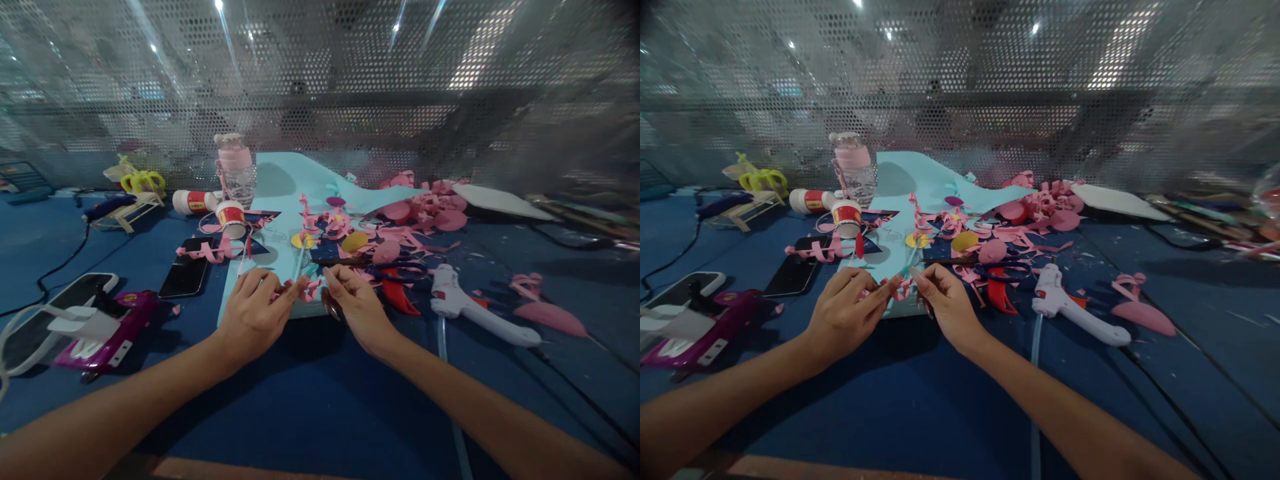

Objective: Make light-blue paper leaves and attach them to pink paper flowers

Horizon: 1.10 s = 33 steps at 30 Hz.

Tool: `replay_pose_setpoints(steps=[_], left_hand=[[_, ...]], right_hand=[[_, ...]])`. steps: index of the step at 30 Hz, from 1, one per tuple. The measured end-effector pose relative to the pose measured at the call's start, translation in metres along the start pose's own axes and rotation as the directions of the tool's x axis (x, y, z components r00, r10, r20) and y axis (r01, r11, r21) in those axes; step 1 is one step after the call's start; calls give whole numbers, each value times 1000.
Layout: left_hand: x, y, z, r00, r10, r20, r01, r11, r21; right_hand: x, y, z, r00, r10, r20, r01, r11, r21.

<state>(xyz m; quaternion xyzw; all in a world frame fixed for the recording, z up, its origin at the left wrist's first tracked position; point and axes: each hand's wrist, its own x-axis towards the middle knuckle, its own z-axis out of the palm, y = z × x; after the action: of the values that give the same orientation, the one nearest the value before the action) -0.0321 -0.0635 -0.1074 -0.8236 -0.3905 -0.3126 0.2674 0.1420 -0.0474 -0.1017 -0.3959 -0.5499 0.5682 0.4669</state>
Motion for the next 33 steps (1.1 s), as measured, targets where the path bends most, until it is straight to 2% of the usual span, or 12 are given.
replay_pose_setpoints(steps=[8,11,14,16,18,19,21,23,25,28,30,33], left_hand=[[1,-1,-1,1000,-6,-28,6,1000,-15],[3,-3,-3,999,-22,-46,20,999,-47],[7,-7,-8,989,-94,-118,70,979,-190],[10,-9,-13,969,-209,-128,150,919,-366],[12,-11,-15,939,-342,-40,261,782,-565],[13,-11,-15,914,-402,45,331,679,-655],[14,-11,-12,838,-484,251,473,417,-777],[14,-10,-7,740,-510,439,576,143,-805],[14,-8,-3,667,-493,559,620,-50,-783],[13,-3,1,635,-428,643,633,-189,-751],[12,2,1,617,-366,697,647,-270,-713],[10,9,0,579,-295,760,668,-363,-649]], right_hand=[[0,4,0,999,-53,1,53,999,-9],[0,6,-1,997,-71,-33,71,997,2],[1,4,-4,983,-151,-106,145,988,-61],[0,1,-7,959,-253,-126,230,958,-170],[-1,-2,-10,924,-366,-108,322,900,-295],[-2,-3,-12,904,-418,-93,362,861,-358],[-3,-4,-16,856,-514,-57,426,764,-484],[-3,-5,-19,798,-602,-23,471,647,-600],[-1,-8,-22,732,-681,12,498,523,-692],[2,-15,-25,650,-754,97,520,348,-780],[3,-19,-26,611,-774,168,542,253,-802],[1,-22,-24,604,-757,249,564,185,-805]])
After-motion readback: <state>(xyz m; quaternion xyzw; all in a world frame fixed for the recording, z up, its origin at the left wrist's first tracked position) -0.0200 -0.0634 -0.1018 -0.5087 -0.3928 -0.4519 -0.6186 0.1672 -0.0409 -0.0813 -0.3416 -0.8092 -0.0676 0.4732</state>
